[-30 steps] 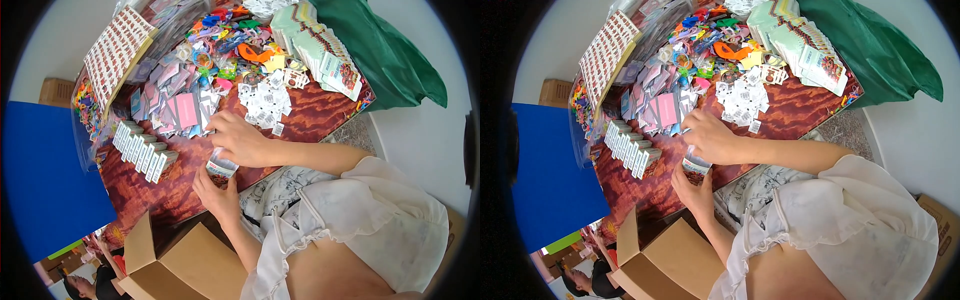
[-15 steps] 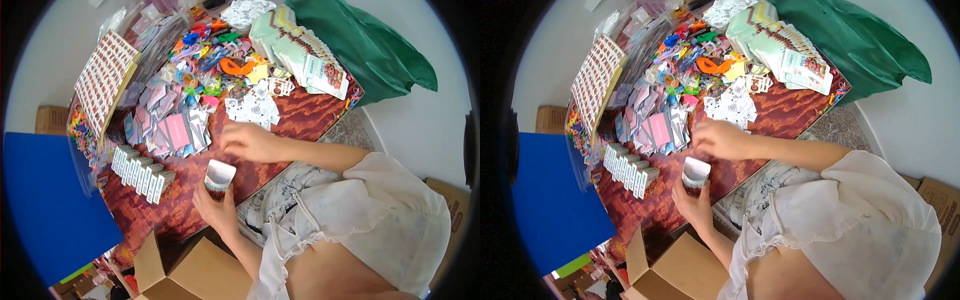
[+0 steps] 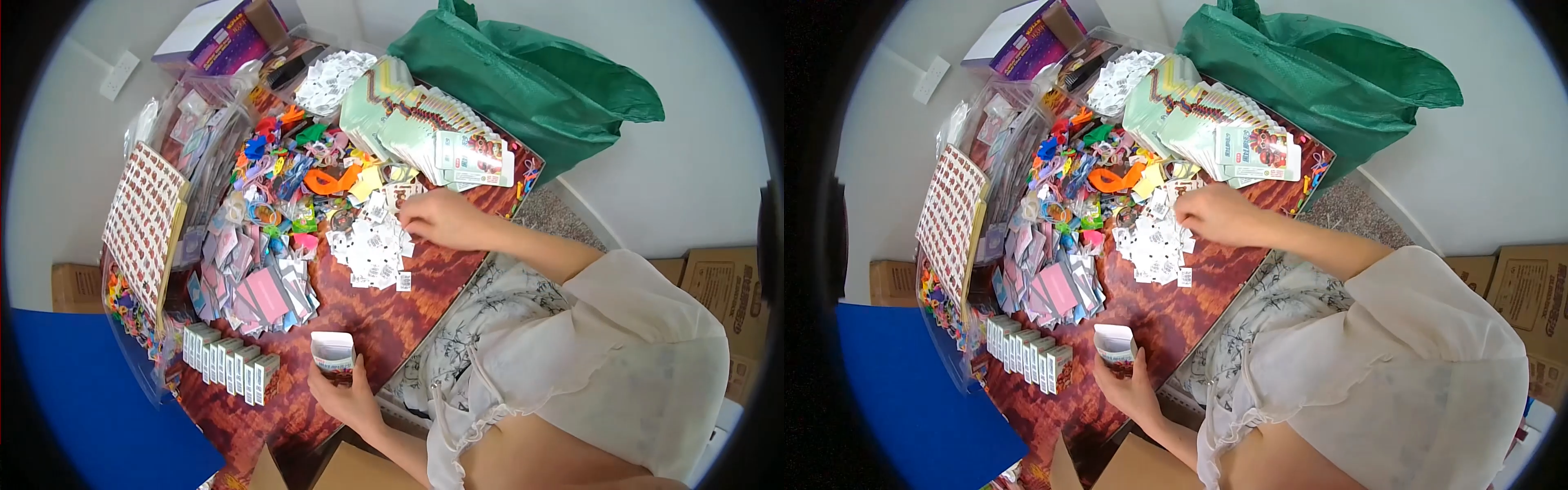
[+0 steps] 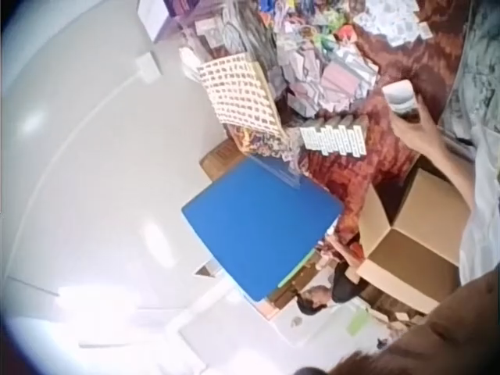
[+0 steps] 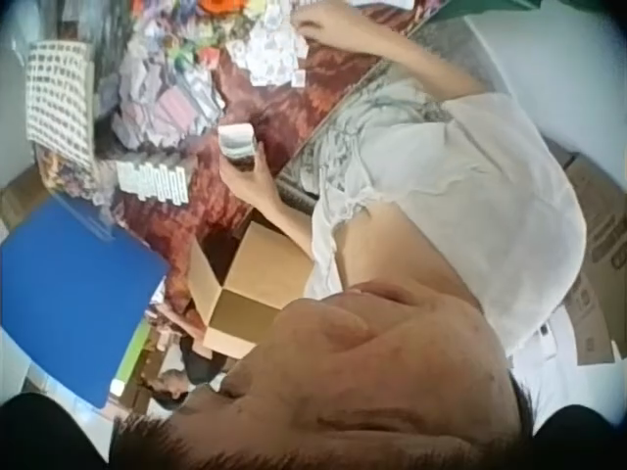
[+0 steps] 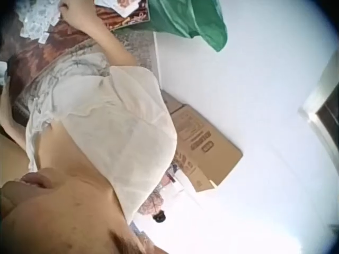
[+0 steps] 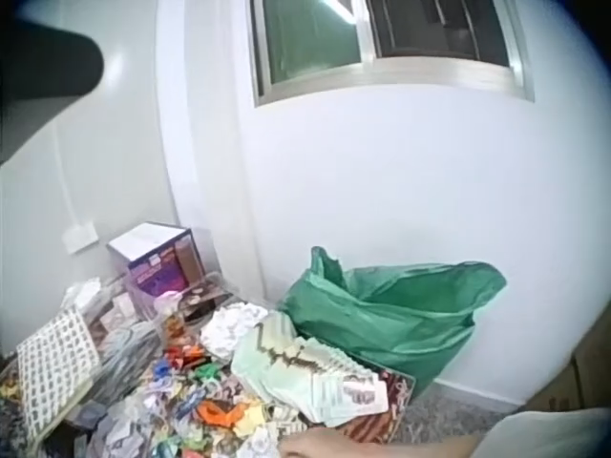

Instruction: Packing small cards or stickers into individual white packets.

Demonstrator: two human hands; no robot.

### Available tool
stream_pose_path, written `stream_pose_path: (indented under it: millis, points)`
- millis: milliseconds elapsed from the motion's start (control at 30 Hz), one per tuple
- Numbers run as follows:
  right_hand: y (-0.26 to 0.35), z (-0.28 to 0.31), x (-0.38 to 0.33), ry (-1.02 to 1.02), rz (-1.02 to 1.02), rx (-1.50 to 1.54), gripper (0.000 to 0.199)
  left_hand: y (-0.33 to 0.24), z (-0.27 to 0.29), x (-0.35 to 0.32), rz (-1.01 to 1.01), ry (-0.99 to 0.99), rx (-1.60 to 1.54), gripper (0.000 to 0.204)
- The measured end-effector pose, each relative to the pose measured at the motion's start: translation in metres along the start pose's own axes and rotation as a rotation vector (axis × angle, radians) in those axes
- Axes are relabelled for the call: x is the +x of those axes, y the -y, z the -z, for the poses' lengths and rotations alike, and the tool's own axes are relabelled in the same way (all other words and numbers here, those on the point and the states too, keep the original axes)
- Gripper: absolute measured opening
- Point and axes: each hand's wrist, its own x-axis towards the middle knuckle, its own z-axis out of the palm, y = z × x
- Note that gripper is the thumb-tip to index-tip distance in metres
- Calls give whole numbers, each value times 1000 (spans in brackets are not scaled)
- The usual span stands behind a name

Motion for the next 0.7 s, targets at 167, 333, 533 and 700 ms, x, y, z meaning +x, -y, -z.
stream_pose_path:
  millis: [167, 333, 533, 700]
  points:
    - [-2, 34, -13, -107, -58, -231, 16, 17, -7, 2, -64, -53, -105, 67]
    - [-7, 31, -12, -99, -64, -183, 18, 12, -8, 4, -109, -44, -51, 68]
    - [-17, 51, -9, -176, -116, -269, 15, 10, -4, -1, 74, -40, -369, 67]
    - [-1, 51, -9, 38, -234, -172, 13, 27, -4, 1, -60, 13, -151, 67]
